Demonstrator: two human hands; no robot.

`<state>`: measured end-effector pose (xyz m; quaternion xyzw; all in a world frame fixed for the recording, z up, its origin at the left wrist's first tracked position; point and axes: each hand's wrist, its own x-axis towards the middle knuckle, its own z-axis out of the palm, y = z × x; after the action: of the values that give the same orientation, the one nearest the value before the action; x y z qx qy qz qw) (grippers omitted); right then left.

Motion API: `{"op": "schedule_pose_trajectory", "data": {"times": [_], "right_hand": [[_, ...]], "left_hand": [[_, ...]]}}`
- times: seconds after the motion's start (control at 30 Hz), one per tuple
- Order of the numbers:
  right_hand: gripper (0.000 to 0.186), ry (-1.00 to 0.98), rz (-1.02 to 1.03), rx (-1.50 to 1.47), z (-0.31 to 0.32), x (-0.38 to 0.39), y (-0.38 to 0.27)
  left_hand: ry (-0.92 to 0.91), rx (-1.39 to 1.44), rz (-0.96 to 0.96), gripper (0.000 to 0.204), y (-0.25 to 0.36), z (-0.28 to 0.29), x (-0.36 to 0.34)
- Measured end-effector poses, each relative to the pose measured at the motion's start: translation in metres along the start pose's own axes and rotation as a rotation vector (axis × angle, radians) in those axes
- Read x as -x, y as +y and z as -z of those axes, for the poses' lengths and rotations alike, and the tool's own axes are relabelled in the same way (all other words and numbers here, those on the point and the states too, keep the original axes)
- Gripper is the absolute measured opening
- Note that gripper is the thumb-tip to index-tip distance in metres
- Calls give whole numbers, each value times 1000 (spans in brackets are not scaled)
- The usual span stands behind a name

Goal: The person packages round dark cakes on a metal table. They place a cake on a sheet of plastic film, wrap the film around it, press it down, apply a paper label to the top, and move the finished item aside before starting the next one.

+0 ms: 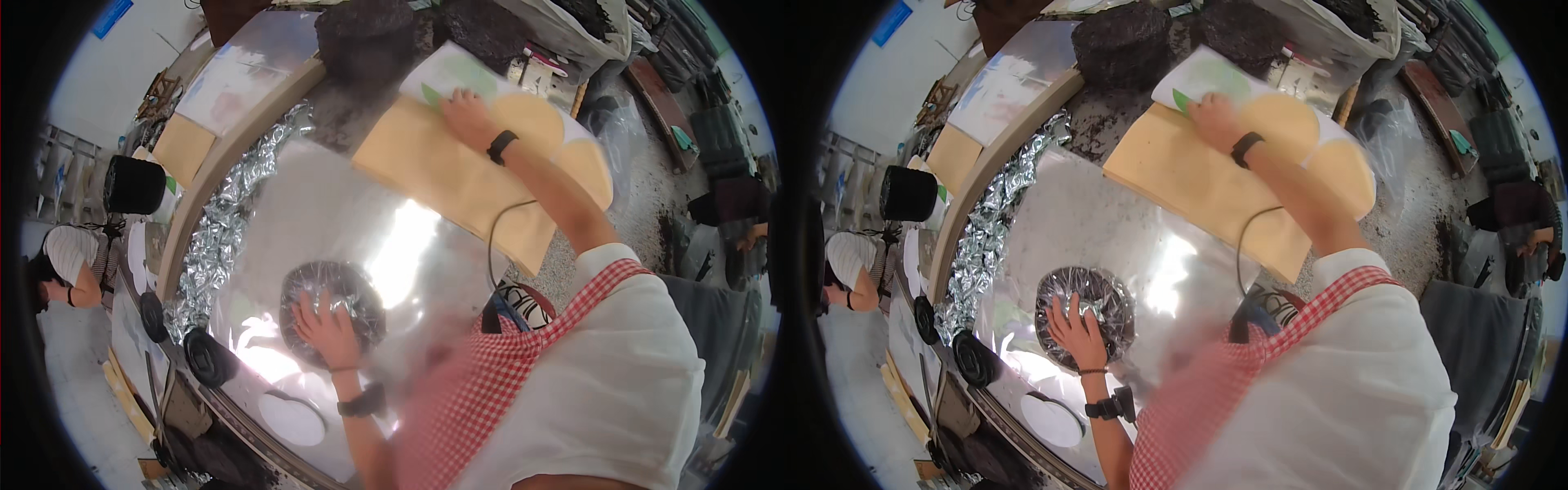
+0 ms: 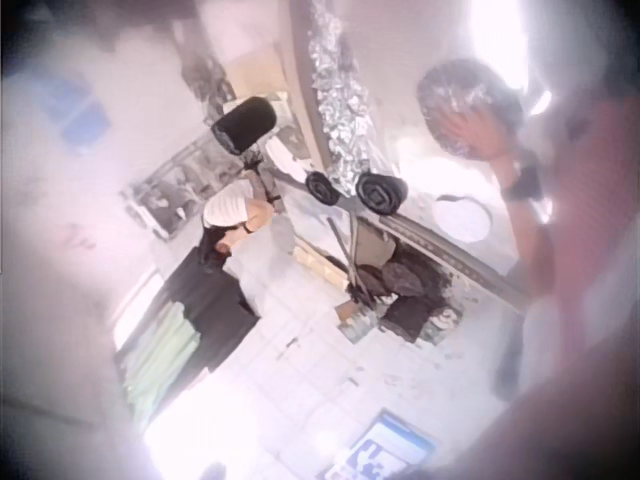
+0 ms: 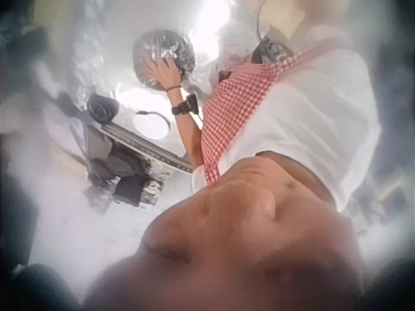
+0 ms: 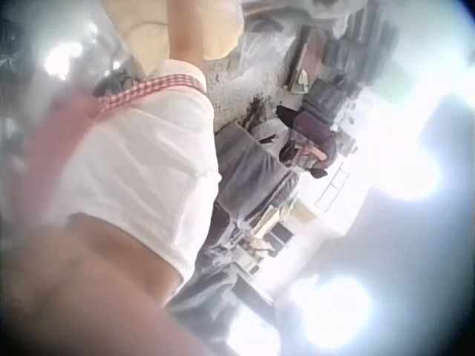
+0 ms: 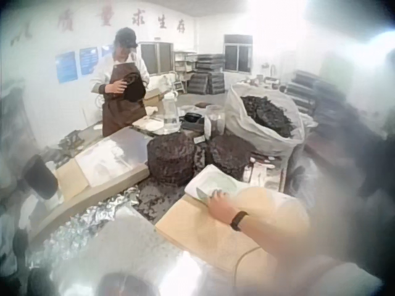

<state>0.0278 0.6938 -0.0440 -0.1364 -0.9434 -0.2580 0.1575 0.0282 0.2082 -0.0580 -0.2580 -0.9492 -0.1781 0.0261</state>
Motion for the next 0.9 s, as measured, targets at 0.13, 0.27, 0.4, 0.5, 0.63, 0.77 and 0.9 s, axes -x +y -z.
{"op": "schedule_pose_trajectory", "data": {"times": [0.13,0.27,0.4,0.5,0.63,0.77,0.9], "right_hand": [[16,-297,-5,-440,-28,-18,25],[21,-276,-88,-525,-4,-17,37],[24,-152,187,-80,-19,-12,-1],[15,-406,166,-359,-6,-27,14],[17,-330,-2,-442,-7,-16,32],[19,-61,-140,-460,-12,-19,31],[9,245,-172,-480,41,-56,100]], "left_hand": [[1,1,12,54,-7,-6,1],[-2,-11,29,57,-9,-7,-1],[38,-37,-14,57,-11,-10,0],[21,-99,-4,53,-6,-8,-2],[63,-54,14,58,-4,-13,-3],[52,-39,6,61,-7,-8,-2],[120,-36,20,66,-19,-14,-1]]}}
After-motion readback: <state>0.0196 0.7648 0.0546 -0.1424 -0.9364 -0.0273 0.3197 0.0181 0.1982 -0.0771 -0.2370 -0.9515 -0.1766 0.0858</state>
